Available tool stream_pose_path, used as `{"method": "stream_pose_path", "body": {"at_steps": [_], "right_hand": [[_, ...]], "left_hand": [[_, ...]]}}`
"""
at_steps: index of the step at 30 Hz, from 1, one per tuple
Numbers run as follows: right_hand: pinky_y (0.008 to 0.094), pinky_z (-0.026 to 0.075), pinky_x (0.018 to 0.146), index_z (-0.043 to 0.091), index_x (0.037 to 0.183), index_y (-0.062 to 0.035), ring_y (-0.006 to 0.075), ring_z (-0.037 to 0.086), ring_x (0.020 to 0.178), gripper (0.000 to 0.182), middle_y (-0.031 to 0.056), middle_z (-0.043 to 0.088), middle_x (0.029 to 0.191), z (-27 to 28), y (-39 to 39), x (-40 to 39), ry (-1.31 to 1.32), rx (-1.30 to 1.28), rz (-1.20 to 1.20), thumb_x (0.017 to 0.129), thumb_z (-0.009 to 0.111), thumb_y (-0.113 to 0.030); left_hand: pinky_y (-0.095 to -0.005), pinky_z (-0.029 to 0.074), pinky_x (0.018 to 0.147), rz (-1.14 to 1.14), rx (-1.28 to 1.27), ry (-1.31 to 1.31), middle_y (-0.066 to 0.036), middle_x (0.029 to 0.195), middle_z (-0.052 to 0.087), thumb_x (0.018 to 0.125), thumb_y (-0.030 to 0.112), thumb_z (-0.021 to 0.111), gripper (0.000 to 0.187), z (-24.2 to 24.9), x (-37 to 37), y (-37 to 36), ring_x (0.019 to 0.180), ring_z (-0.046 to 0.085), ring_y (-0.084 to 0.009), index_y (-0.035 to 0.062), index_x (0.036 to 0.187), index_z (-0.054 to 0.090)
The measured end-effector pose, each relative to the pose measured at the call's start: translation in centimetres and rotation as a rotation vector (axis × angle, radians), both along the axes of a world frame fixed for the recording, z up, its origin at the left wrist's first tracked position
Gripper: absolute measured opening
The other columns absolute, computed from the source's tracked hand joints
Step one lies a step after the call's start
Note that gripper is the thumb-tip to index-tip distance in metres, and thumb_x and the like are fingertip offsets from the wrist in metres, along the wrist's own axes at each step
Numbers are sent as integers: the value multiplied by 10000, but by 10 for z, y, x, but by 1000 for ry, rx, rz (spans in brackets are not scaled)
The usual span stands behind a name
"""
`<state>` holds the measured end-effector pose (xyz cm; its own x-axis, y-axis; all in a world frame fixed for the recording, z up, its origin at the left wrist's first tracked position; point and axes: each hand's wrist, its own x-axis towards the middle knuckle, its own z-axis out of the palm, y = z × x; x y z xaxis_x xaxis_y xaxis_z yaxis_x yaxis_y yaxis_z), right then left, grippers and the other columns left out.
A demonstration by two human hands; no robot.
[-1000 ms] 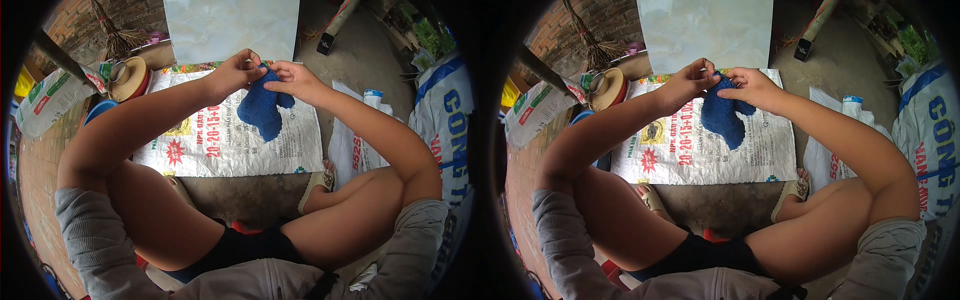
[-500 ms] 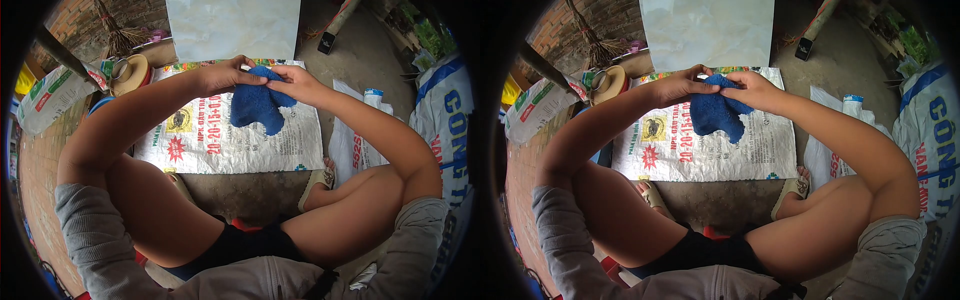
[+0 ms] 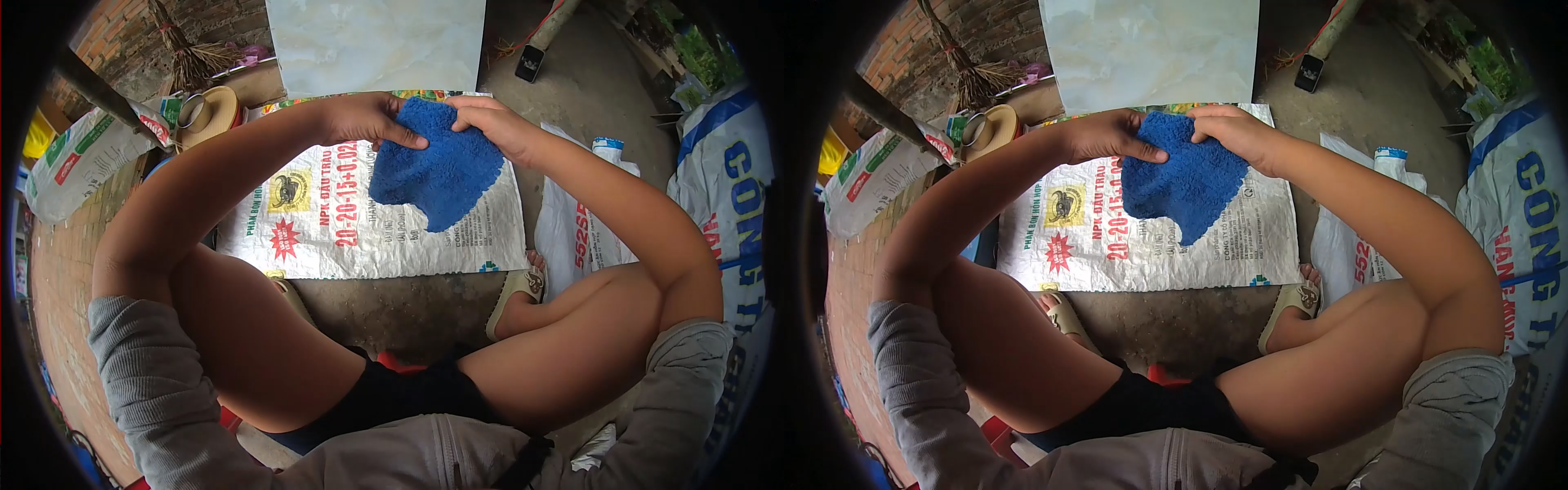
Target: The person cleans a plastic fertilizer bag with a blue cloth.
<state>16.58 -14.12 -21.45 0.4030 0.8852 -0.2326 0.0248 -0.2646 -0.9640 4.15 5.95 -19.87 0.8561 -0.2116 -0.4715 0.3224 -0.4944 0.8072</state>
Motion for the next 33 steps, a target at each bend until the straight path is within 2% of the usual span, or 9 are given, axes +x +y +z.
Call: {"method": "stream_pose_path", "body": {"at_steps": [5,8,13,16,24,27,29,32,33], "right_hand": [[265,491,779,583,1228,-31,135,602,879,405,65,637,1024,4,-3,10,31,-48,23,845,592,-164],[289,500,775,533,1163,-25,171,630,825,383,96,662,962,-15,3,12,-559,202,-69,905,661,-278],[361,492,901,454,1306,-31,289,609,1088,655,205,602,1180,-3,-1,-4,-663,172,129,833,737,-384],[421,373,1082,285,1450,14,373,423,1308,979,223,405,1418,-4,-1,-15,-1027,223,74,746,795,-436],[434,287,1142,304,1458,-7,377,323,1379,975,207,372,1462,1,6,-7,-1363,257,-25,734,792,-441],[409,335,1110,306,1459,-17,330,386,1351,959,196,393,1446,-1,5,-13,-1224,297,155,737,813,-392],[377,435,1015,326,1438,-6,297,549,1195,846,202,538,1296,5,2,-19,-800,157,197,801,781,-326],[343,492,936,403,1391,-14,232,608,1096,693,150,608,1205,-2,5,-8,-812,233,158,847,743,-277],[333,512,893,444,1348,-15,217,627,1037,622,135,623,1166,0,6,-5,-566,224,157,855,728,-265]], "left_hand": [[-308,445,987,265,-166,-95,-103,1100,674,831,294,748,491,-7,-2,-8,1007,642,-178,-18,1185,611],[-317,479,960,400,-304,-90,-148,1104,656,835,251,740,549,9,-8,-20,1029,636,-203,-63,1239,541],[-338,512,937,516,-397,-158,-183,1190,600,868,249,710,604,9,-7,-26,1061,628,-229,-70,1306,443],[-342,506,948,501,-437,-202,-180,1193,601,878,255,702,618,10,-5,-30,1071,623,-233,-64,1328,423],[-350,512,929,725,-366,-207,-199,1192,598,874,307,705,647,27,-9,-25,1065,626,-247,-96,1303,437],[-351,520,914,700,-409,-211,-203,1130,617,858,384,707,692,28,-11,-33,1019,646,-256,-127,1253,459],[-352,514,924,563,-459,-147,-199,1137,612,851,400,712,703,34,-14,-37,1044,637,-255,-117,1256,461],[-336,491,959,409,-396,-226,-165,1163,616,814,266,778,654,23,-13,-32,1061,625,-221,-77,1277,470],[-331,487,964,341,-344,-270,-149,1168,621,804,218,790,631,23,-14,-30,1065,623,-210,-60,1279,481]]}}
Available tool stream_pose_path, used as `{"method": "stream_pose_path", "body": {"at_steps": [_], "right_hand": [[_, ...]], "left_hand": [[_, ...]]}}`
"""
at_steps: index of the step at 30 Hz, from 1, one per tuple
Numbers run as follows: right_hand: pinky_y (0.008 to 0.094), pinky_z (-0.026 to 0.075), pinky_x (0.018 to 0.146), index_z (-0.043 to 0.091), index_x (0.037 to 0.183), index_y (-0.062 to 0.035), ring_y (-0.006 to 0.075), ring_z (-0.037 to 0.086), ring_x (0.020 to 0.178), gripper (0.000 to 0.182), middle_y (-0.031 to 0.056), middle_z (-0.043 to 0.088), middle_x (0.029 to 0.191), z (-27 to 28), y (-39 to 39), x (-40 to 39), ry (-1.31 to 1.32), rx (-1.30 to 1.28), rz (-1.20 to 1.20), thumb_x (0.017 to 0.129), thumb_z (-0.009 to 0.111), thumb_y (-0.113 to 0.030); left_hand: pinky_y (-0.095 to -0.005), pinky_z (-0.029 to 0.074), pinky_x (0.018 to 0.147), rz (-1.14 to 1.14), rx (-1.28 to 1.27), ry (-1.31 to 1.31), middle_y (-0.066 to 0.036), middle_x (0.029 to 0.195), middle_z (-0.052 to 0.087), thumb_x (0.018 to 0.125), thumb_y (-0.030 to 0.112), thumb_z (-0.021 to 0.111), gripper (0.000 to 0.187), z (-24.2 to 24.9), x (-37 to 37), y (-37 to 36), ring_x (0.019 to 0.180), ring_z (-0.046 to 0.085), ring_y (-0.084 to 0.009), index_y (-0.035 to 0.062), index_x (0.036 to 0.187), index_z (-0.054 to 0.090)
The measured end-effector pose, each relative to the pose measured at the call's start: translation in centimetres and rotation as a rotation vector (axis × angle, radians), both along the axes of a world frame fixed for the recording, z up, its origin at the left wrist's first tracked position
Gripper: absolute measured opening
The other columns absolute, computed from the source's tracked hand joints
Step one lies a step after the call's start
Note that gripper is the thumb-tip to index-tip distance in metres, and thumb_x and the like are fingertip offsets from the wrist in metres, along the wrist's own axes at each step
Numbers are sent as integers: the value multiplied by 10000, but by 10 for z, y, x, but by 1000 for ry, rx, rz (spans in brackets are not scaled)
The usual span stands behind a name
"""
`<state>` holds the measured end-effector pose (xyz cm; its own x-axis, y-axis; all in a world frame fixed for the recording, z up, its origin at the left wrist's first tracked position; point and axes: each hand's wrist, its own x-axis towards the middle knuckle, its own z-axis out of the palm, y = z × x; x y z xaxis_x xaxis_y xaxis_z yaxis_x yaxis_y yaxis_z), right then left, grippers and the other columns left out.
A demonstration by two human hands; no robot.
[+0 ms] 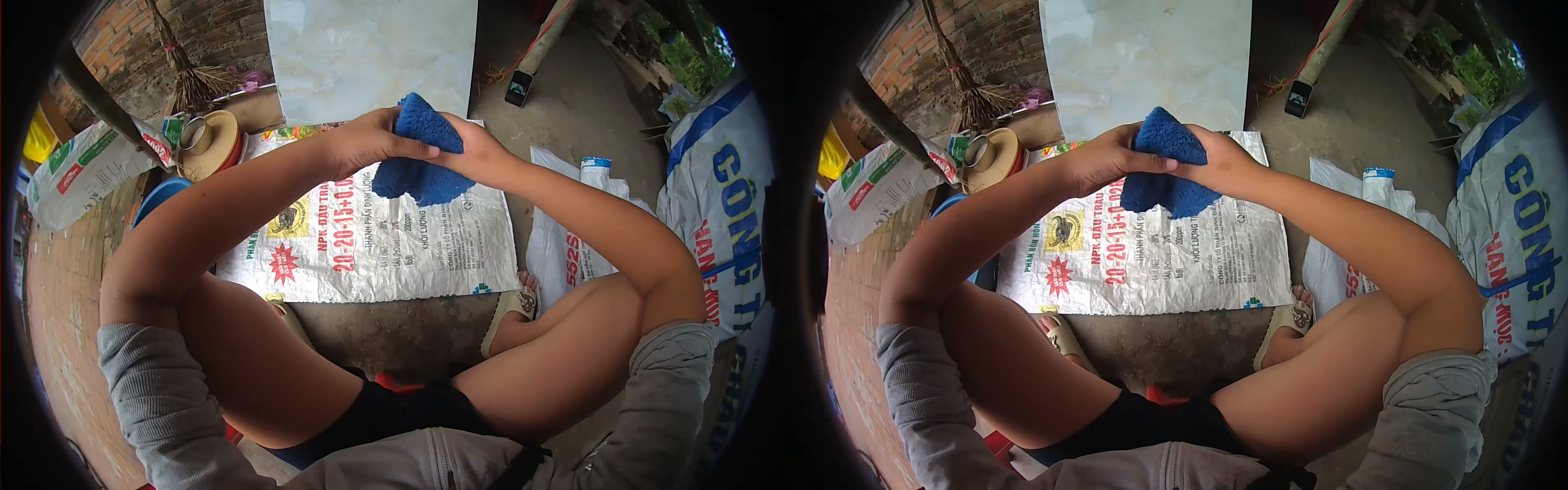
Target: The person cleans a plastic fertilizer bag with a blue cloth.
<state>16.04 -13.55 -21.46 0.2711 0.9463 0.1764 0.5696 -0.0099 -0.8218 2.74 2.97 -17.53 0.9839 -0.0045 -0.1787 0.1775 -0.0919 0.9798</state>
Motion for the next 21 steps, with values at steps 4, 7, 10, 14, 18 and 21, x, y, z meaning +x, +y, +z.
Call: {"method": "stream_pose_path", "body": {"at_steps": [4,7,10,14,18,21], "right_hand": [[291,542,821,514,1283,-33,134,635,970,467,81,640,1117,9,-3,-2,418,-203,-7,892,684,-222],[298,540,843,509,1296,-29,152,641,990,461,87,638,1130,16,-5,-12,597,-306,-30,901,669,-205],[317,535,887,494,1309,-12,168,641,1032,471,99,629,1172,15,-9,-12,779,-360,16,904,662,-183],[346,525,941,462,1347,2,198,642,1074,503,121,613,1227,16,-14,2,924,-434,21,903,648,-141],[334,539,915,502,1317,4,202,659,1034,439,138,630,1197,1,-16,34,720,-571,-132,903,603,-100],[376,585,806,559,1211,6,235,687,957,323,147,663,1102,-15,-15,58,604,-559,-521,901,573,-84]], "left_hand": [[-329,478,967,-83,133,-21,-113,1137,658,819,139,765,511,-2,4,11,1038,627,-171,-31,1244,538],[-319,482,934,-148,266,-19,-111,1082,686,830,147,753,429,-8,5,24,1006,638,-177,-16,1194,595],[-335,500,884,-220,566,-79,-126,1006,702,842,200,741,332,-16,10,42,968,659,-206,25,1107,643],[-432,514,737,-256,1380,41,-124,897,695,849,232,693,296,-6,-4,52,854,675,-301,109,1100,595],[-462,519,807,-523,1737,116,-134,1006,682,863,251,669,390,-7,-27,64,944,663,-326,146,1222,558],[-468,506,871,-545,1622,112,-150,1088,663,875,287,656,468,-11,-37,58,1025,637,-339,152,1301,516]]}}
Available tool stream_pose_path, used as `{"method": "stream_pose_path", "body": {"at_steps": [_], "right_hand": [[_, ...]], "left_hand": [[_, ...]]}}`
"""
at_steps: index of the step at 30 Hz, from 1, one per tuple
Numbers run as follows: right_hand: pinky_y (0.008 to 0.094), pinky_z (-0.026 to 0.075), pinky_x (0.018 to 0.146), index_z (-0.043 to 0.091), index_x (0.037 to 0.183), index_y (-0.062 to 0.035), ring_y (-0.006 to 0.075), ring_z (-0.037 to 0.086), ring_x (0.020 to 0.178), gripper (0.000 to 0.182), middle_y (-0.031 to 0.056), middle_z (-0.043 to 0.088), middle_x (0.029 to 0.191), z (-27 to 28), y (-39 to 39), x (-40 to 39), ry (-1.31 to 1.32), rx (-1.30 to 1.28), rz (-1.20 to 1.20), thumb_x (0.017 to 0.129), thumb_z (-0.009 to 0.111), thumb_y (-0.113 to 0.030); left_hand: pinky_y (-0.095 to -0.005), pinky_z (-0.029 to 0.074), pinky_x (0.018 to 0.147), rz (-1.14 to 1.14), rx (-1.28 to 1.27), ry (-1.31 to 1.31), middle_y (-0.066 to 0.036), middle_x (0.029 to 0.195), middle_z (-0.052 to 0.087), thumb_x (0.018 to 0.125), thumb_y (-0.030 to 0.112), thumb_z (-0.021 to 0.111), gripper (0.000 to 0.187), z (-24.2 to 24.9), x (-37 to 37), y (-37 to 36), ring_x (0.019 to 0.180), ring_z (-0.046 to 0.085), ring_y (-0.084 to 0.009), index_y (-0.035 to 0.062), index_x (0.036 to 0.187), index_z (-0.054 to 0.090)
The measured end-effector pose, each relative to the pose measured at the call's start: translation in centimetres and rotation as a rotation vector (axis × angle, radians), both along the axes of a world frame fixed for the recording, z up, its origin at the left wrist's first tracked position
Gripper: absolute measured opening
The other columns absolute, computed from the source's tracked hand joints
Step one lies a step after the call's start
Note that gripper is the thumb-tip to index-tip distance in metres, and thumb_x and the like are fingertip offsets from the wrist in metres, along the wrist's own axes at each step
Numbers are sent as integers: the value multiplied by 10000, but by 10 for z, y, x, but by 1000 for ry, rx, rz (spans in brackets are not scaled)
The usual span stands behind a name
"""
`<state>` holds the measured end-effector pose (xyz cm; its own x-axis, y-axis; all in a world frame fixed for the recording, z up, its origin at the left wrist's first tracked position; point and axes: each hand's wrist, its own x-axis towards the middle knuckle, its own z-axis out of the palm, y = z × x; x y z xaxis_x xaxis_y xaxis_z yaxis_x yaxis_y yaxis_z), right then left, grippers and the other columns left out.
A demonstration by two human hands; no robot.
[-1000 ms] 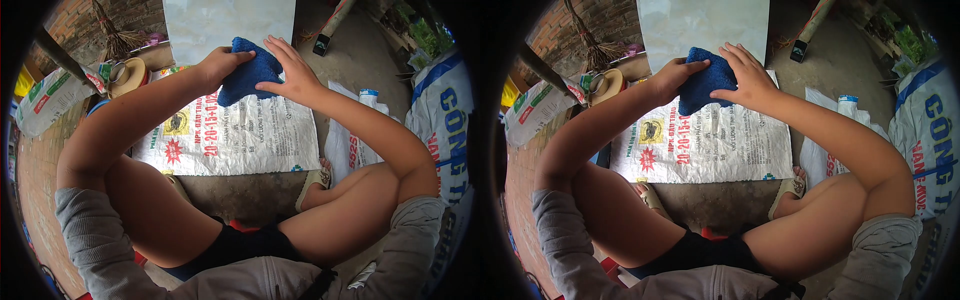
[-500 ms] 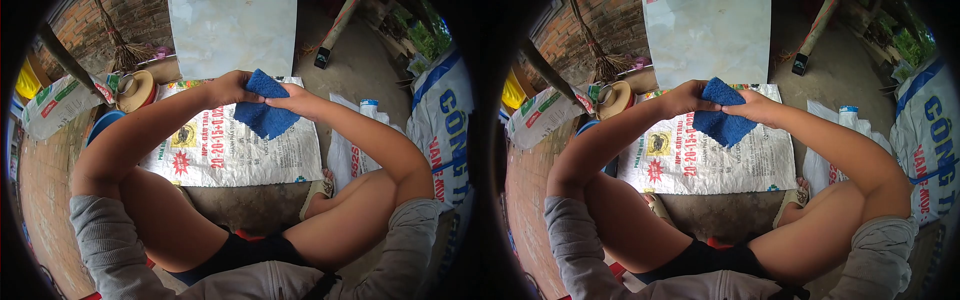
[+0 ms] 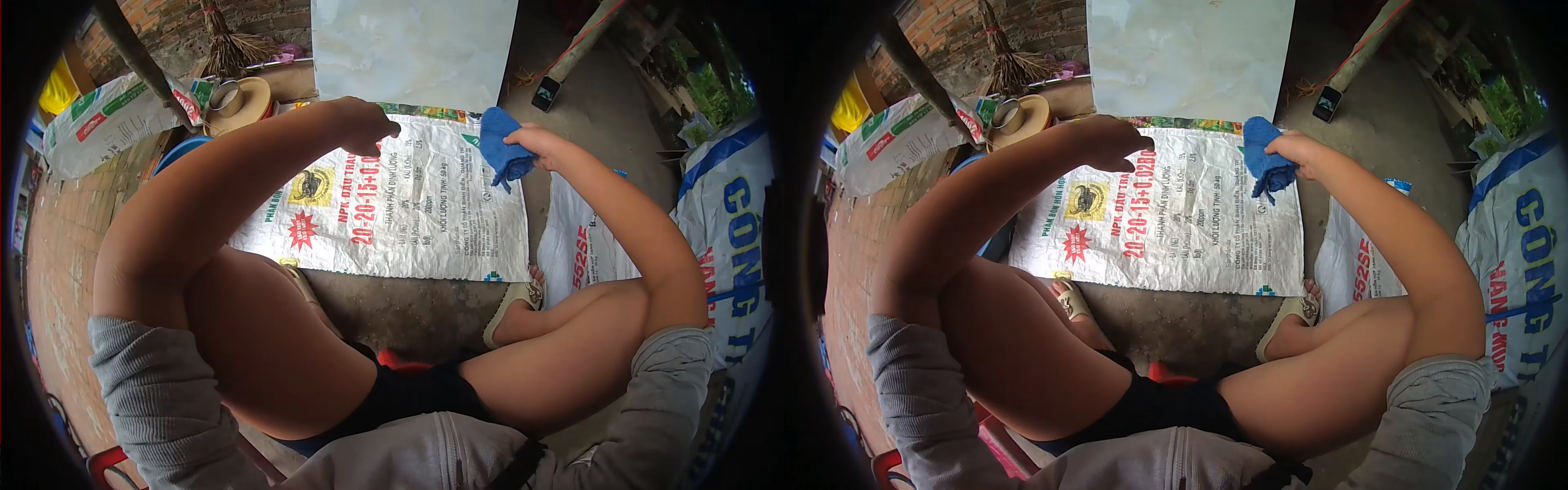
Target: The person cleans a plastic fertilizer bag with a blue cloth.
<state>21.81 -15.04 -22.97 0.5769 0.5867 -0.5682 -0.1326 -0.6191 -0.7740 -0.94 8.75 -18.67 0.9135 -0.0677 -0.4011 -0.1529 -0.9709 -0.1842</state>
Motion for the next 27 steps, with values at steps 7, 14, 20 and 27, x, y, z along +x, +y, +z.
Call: {"method": "stream_pose_path", "body": {"at_steps": [7,14,20,27], "right_hand": [[383,589,778,556,1198,16,239,696,918,305,144,674,1055,30,0,-4,-110,124,-197,921,566,-113],[360,568,748,548,1249,-40,192,673,878,355,95,664,1058,50,6,34,-403,-10,594,909,590,-133],[431,548,768,580,1240,-30,352,667,960,459,193,679,1042,-18,65,61,-1174,-603,619,781,577,-47],[504,289,1124,366,1472,-184,354,327,1399,709,115,325,1532,-287,32,-127,-943,-167,1009,814,540,12]], "left_hand": [[-464,354,1099,-133,13,-138,-90,1412,491,941,393,557,573,-10,-13,-10,1309,459,-293,216,1454,374],[-501,245,1163,1,174,-30,-59,1553,310,956,516,472,689,-8,-10,2,1447,250,-304,211,1527,235],[-475,257,1161,-22,64,-54,-80,1510,381,978,522,421,638,-19,-19,-9,1431,291,-282,177,1500,298],[-464,235,1176,33,106,287,-128,1500,384,977,483,447,596,-22,-24,-25,1432,277,-307,106,1437,409]]}}
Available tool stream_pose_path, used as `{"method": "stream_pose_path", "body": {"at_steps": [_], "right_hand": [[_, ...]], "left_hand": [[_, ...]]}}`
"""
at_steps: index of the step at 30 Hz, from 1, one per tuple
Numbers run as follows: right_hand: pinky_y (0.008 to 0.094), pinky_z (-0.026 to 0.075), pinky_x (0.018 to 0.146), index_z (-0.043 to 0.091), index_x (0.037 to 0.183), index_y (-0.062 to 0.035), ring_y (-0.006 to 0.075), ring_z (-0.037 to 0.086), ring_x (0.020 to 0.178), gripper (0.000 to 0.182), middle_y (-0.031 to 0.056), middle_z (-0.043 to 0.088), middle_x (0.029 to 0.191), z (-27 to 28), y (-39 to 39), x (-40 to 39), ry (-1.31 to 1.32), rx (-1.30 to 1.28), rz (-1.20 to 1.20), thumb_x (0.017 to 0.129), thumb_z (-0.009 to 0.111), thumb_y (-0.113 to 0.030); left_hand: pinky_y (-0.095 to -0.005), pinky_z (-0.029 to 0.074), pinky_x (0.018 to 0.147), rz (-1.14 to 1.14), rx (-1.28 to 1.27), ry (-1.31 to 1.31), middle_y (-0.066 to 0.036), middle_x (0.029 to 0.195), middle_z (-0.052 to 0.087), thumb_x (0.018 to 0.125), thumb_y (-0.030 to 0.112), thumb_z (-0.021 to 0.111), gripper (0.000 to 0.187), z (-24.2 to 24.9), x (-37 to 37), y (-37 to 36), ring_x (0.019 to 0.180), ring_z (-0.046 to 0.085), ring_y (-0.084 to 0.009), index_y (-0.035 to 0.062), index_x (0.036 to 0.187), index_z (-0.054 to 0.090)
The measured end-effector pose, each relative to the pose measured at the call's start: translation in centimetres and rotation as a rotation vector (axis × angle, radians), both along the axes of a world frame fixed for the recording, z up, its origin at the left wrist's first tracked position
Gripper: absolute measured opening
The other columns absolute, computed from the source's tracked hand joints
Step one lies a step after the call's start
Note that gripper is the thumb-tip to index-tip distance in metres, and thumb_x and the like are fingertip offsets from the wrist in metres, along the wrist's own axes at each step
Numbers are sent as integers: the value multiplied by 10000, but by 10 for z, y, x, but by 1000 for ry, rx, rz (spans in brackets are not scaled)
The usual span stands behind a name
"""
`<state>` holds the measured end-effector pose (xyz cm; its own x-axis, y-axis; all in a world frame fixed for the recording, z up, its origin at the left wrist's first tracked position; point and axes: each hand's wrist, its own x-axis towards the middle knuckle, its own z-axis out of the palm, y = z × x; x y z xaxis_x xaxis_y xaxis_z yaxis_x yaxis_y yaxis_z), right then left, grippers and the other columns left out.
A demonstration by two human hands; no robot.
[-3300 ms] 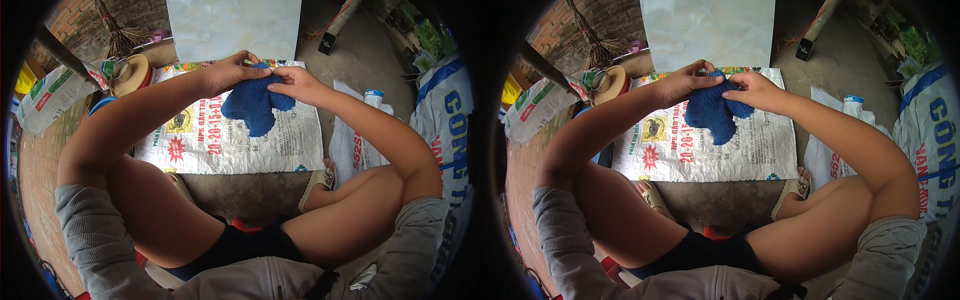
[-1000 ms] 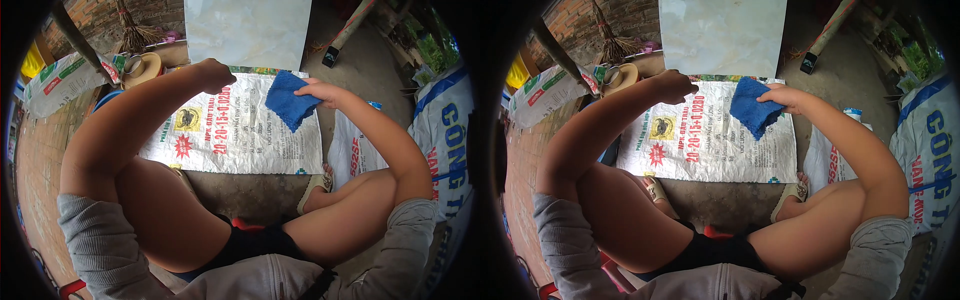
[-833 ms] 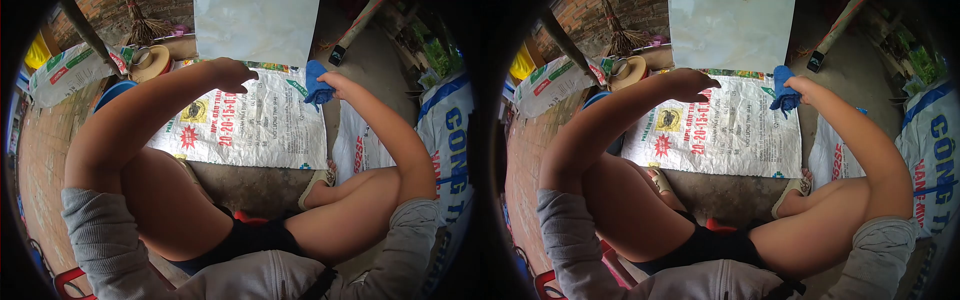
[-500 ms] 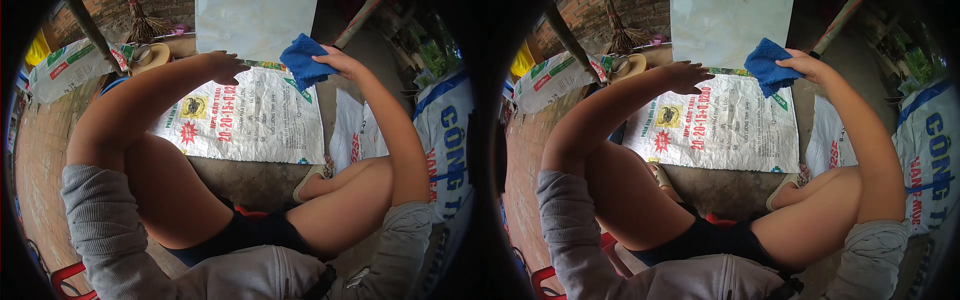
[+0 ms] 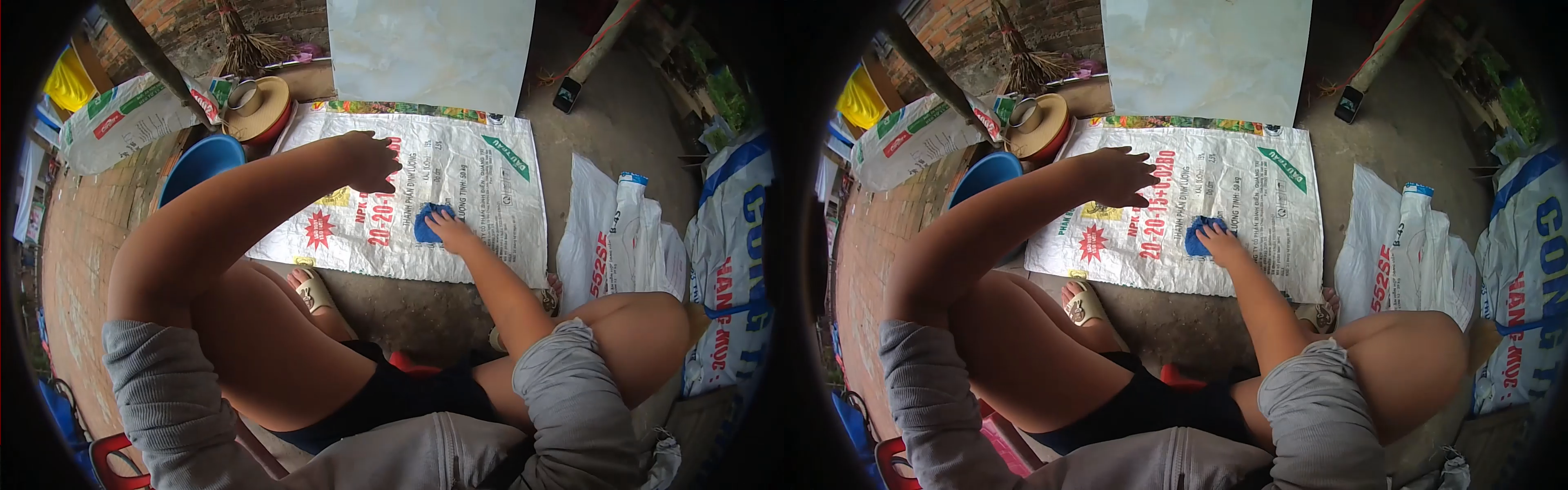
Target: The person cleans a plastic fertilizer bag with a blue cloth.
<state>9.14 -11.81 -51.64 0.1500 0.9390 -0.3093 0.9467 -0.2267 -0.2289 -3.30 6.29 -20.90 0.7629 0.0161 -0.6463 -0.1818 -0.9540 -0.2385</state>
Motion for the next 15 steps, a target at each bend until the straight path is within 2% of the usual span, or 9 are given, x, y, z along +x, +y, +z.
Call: {"method": "stream_pose_path", "body": {"at_steps": [2,6,8,9,10,12,13,15], "right_hand": [[562,194,1148,310,1500,-206,355,214,1451,738,94,250,1570,-60,-27,-41,-162,453,-241,824,572,-68],[569,128,1169,327,1496,-203,333,161,1467,750,75,254,1575,-39,-19,-38,-103,312,-321,820,649,-165],[596,122,1161,304,1505,-227,340,168,1463,788,69,230,1582,-9,-11,-14,47,158,-273,807,670,-202],[630,126,1146,303,1504,-266,368,168,1457,805,60,205,1590,-11,-11,-6,8,170,-240,802,697,-271],[630,126,1146,303,1504,-266,368,168,1457,805,60,205,1590,-10,-16,-3,7,161,-245,802,697,-271],[642,133,1138,314,1497,-291,395,157,1453,807,56,185,1595,-9,-23,-1,69,176,-250,802,720,-353],[654,154,1124,331,1489,-304,429,159,1442,794,82,181,1594,-26,-26,-3,7,267,-230,808,699,-478],[651,163,1122,329,1489,-314,440,166,1436,784,96,176,1593,-25,-27,-15,12,306,-270,815,672,-520]], "left_hand": [[-460,235,1176,14,-50,-14,-128,1505,379,979,490,440,590,-1,-4,4,1434,276,-301,104,1425,432],[-446,257,1167,6,-158,-65,-142,1483,407,979,485,445,600,10,-2,13,1419,305,-298,69,1411,441],[-436,292,1148,-13,-67,-33,-147,1451,447,975,472,460,587,11,12,20,1397,344,-304,66,1399,456],[-429,325,1127,3,-21,-24,-149,1428,472,967,468,479,590,10,20,22,1367,386,-313,55,1387,465],[-444,352,1106,25,9,48,-141,1429,474,959,478,492,595,12,34,22,1348,412,-315,72,1393,463],[-453,395,1065,53,-65,42,-157,1375,525,952,482,505,584,6,60,32,1280,486,-332,91,1385,479],[-449,411,1046,102,-124,-44,-168,1340,551,955,474,503,567,-3,76,38,1243,517,-340,97,1378,488],[-428,446,1003,187,-259,-297,-197,1261,600,961,443,505,522,-45,108,59,1157,579,-357,91,1346,521]]}}
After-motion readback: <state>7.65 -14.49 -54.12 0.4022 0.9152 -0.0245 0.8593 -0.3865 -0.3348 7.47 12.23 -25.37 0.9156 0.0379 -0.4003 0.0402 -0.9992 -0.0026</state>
